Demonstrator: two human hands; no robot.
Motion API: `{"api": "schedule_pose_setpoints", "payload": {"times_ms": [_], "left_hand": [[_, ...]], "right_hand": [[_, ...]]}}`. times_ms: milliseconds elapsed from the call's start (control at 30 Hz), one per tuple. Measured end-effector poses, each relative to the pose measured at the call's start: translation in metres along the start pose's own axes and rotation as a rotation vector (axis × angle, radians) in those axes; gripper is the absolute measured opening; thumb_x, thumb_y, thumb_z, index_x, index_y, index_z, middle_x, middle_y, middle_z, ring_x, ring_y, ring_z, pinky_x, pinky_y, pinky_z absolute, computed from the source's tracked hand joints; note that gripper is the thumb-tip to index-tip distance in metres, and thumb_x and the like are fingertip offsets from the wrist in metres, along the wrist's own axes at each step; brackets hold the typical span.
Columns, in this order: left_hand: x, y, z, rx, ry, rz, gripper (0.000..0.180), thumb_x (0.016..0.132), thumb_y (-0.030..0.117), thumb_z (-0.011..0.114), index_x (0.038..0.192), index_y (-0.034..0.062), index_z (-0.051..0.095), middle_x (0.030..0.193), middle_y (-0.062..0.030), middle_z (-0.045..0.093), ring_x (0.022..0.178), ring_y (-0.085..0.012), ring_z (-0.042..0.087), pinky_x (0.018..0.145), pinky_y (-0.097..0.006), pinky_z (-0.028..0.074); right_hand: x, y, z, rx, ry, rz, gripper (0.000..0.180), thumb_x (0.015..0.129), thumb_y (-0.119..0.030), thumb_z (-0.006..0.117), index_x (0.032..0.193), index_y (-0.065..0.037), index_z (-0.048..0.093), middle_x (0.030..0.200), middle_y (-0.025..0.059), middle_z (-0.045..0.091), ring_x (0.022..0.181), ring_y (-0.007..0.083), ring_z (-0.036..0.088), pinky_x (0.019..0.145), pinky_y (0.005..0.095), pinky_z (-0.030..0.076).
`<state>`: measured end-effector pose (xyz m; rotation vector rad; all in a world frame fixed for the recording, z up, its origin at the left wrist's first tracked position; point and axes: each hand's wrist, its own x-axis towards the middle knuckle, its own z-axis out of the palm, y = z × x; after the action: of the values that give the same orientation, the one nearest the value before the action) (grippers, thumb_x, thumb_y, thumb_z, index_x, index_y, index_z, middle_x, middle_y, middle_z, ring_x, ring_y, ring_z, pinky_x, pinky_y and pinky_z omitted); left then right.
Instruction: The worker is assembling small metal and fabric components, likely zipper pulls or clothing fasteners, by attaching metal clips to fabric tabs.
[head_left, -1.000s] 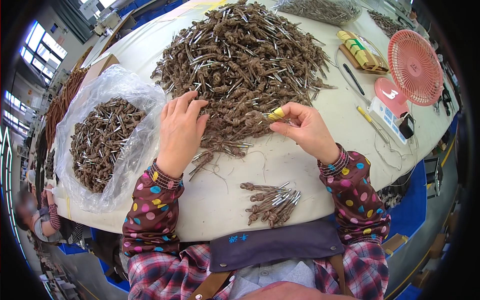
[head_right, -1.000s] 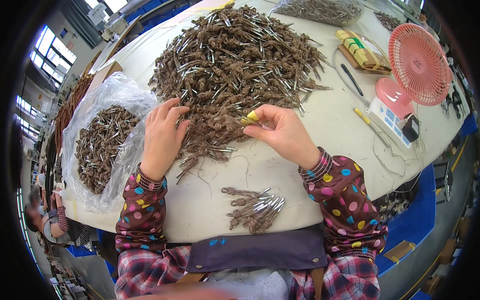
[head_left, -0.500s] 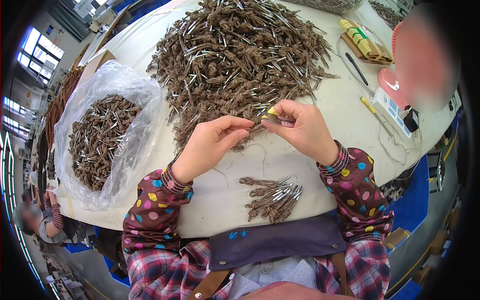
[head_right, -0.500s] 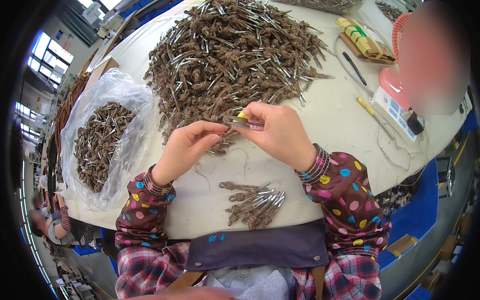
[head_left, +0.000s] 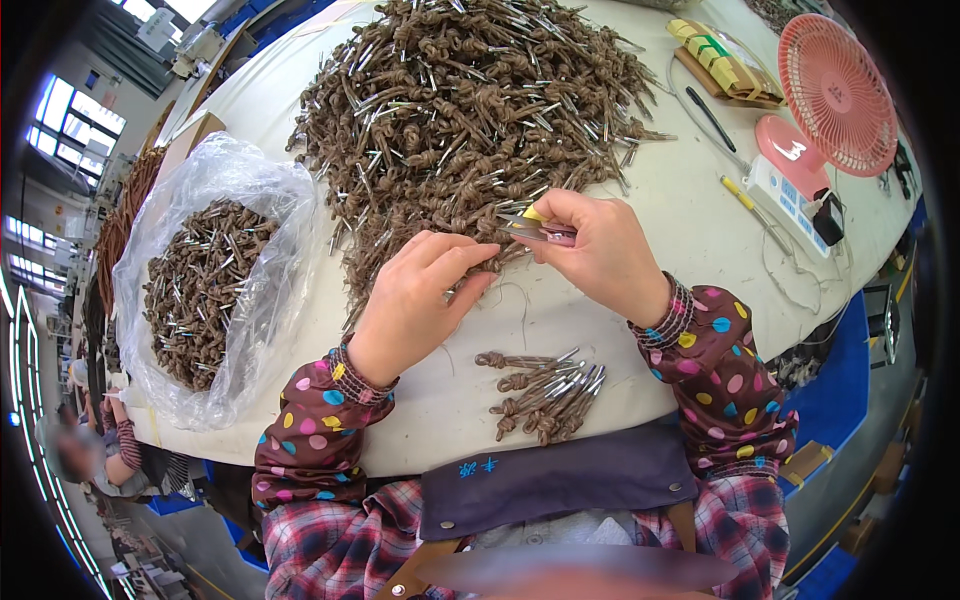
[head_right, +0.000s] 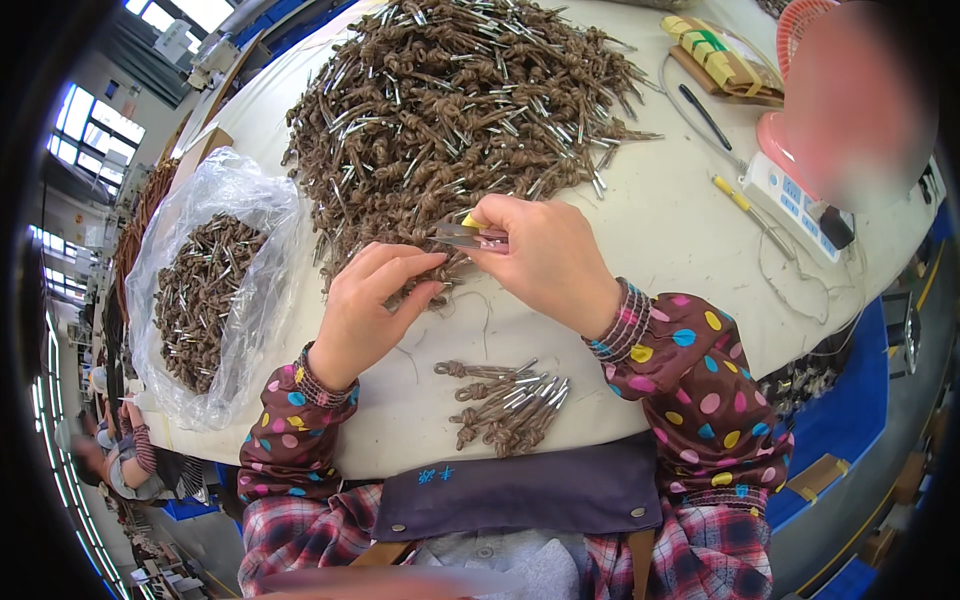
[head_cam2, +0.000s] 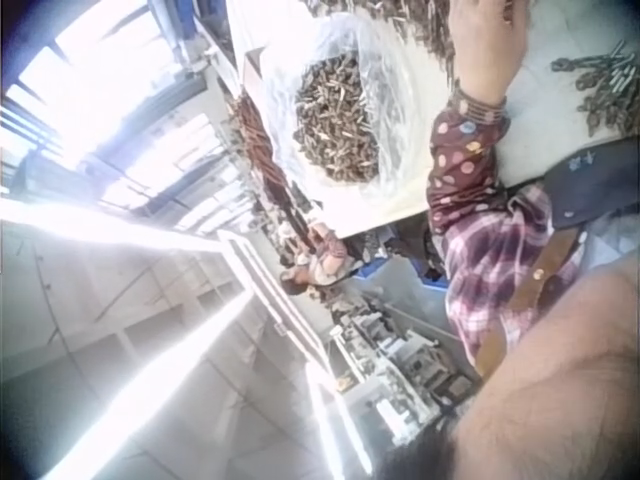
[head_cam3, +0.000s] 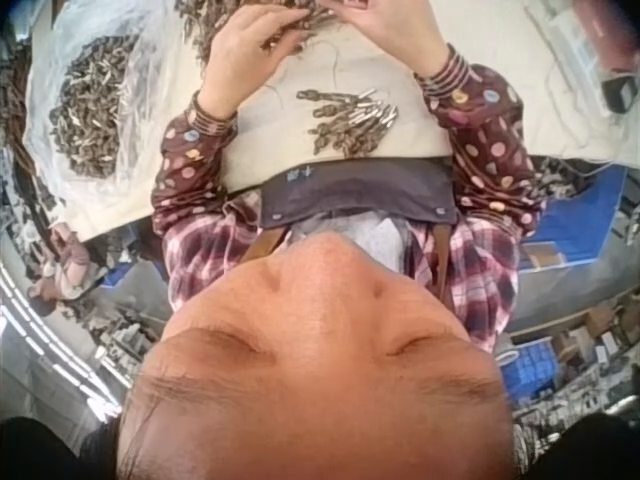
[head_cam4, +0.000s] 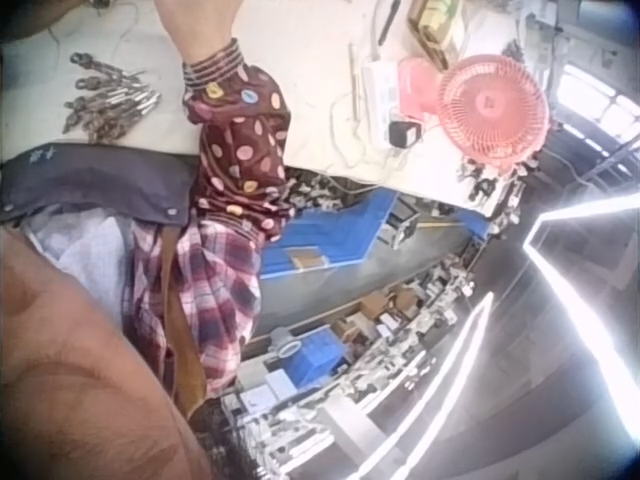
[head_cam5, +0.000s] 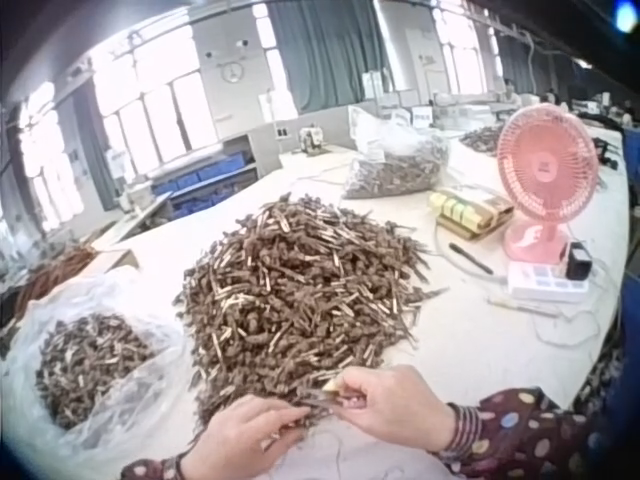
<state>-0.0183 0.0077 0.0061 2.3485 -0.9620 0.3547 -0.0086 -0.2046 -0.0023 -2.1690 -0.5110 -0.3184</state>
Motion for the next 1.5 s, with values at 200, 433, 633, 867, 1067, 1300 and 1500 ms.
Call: {"api": "schedule_pose_setpoints", "payload": {"times_ms": [200,433,633,867,1067,1300,1500], "left_hand": [[-0.001,-0.004,0.005,-0.036,-0.002,0.003,0.023,0.076,0.01,0.073,0.097,0.0073,0.068,0.091,-0.0085,0.065,0.082,-0.0248,0.063,0.07,-0.033,0.052],[-0.001,-0.011,0.003,-0.19,-0.023,-0.072,0.017,0.075,0.003,0.072,0.092,0.0042,0.069,0.087,-0.0085,0.069,0.074,-0.0206,0.066,0.066,-0.028,0.052],[-0.003,-0.018,0.006,-0.348,-0.177,-0.224,0.005,0.086,0.006,0.063,0.091,0.002,0.063,0.08,-0.0071,0.067,0.072,-0.0153,0.065,0.063,-0.026,0.05],[-0.009,-0.027,0.021,-1.161,-0.323,-0.32,0.009,0.099,0.008,0.045,0.097,0.0016,0.051,0.092,-0.0095,0.067,0.078,-0.0104,0.062,0.067,-0.025,0.05],[-0.01,-0.03,0.028,-1.07,-0.123,-0.39,0.011,0.099,0.01,0.045,0.099,0.0008,0.05,0.095,-0.011,0.066,0.081,-0.0126,0.063,0.068,-0.025,0.051],[0.001,-0.052,-0.003,0.052,0.183,-0.287,0.008,0.09,0.002,0.054,0.097,0.0014,0.056,0.089,-0.0115,0.064,0.082,-0.025,0.063,0.071,-0.033,0.05],[0.009,-0.016,-0.013,0.077,0.07,-0.071,0.01,0.084,0.005,0.062,0.094,0.0033,0.063,0.096,-0.0117,0.062,0.091,-0.0299,0.058,0.08,-0.037,0.047]], "right_hand": [[0.001,0.001,0.001,0.065,-0.008,0.029,0.018,0.081,-0.016,0.071,0.08,0.0,0.061,0.062,0.0061,0.061,0.054,0.0108,0.059,0.051,0.0248,0.043],[0.005,-0.005,0.002,0.395,-0.122,0.294,0.018,0.086,-0.015,0.068,0.079,0.0,0.06,0.059,0.0002,0.058,0.056,0.0049,0.056,0.053,0.0215,0.042],[0.006,0.009,0.006,0.534,-0.205,0.245,0.015,0.086,-0.013,0.067,0.083,-0.001,0.06,0.062,-0.0022,0.054,0.059,0.0025,0.053,0.052,0.0211,0.04],[0.004,0.004,0.014,0.333,-0.163,0.032,0.016,0.082,-0.012,0.071,0.086,-0.001,0.059,0.065,-0.0015,0.053,0.061,0.0025,0.047,0.051,0.0215,0.037],[0.003,0.002,0.013,0.178,-0.006,-0.044,0.02,0.08,-0.015,0.073,0.085,-0.001,0.059,0.064,0.0032,0.054,0.055,0.0082,0.045,0.05,0.0243,0.038],[0.004,0.006,0.004,0.074,0.023,-0.061,0.023,0.08,-0.019,0.074,0.084,-0.002,0.059,0.064,0.0073,0.056,0.052,0.0156,0.05,0.052,0.0262,0.042],[0.002,0.008,0.001,0.035,-0.015,-0.022,0.022,0.079,-0.018,0.074,0.083,-0.002,0.059,0.065,0.0079,0.058,0.053,0.0171,0.054,0.052,0.0275,0.044]]}}
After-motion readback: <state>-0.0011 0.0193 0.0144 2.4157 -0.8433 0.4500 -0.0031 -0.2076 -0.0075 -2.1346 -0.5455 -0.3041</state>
